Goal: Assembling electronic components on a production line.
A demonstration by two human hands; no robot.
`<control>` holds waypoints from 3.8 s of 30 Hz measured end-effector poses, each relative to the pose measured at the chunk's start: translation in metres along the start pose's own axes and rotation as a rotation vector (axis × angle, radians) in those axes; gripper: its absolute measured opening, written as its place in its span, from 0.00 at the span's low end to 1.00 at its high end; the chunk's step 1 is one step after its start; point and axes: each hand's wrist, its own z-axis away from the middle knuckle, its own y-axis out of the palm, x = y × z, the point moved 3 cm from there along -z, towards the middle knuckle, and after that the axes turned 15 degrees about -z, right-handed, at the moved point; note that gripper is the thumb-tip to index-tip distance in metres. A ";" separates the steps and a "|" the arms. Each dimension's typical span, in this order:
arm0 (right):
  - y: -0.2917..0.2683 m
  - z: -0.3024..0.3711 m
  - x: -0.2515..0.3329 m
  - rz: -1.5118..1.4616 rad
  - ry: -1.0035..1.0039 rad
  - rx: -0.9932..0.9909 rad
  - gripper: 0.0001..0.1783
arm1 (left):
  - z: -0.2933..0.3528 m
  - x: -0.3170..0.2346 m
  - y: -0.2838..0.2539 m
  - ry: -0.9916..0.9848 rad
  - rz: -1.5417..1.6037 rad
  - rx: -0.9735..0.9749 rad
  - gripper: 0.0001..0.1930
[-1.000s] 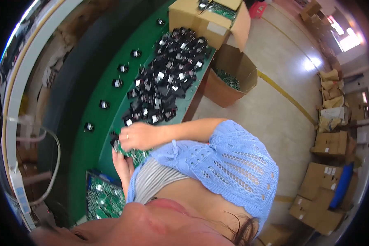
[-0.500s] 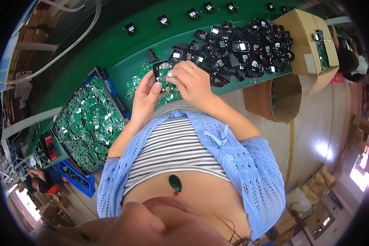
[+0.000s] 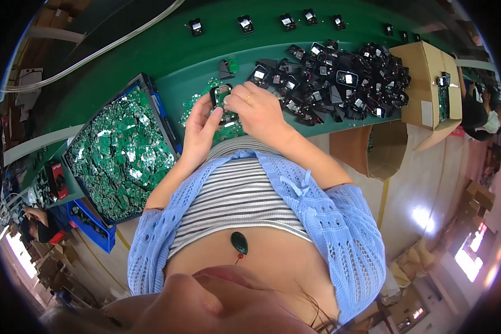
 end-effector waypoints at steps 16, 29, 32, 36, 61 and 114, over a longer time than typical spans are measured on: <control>0.046 -0.022 -0.011 -0.193 0.113 0.115 0.09 | -0.019 0.027 -0.036 -0.120 0.143 -0.104 0.13; 0.069 0.000 -0.020 -1.099 0.841 0.016 0.23 | -0.030 0.026 -0.040 -0.017 0.158 -0.158 0.14; 0.076 -0.002 -0.016 -1.177 0.868 -0.023 0.22 | -0.031 0.034 -0.040 -0.115 0.194 -0.176 0.14; 0.089 0.010 -0.035 -1.195 0.851 -0.060 0.23 | -0.036 0.042 -0.041 -0.055 0.184 -0.183 0.13; 0.214 -0.102 -0.255 -0.218 0.478 0.121 0.08 | -0.237 0.113 -0.165 0.393 -0.882 -0.417 0.25; 0.125 0.065 -0.121 -0.093 0.628 0.268 0.09 | -0.024 0.109 -0.087 -0.369 0.429 -0.183 0.10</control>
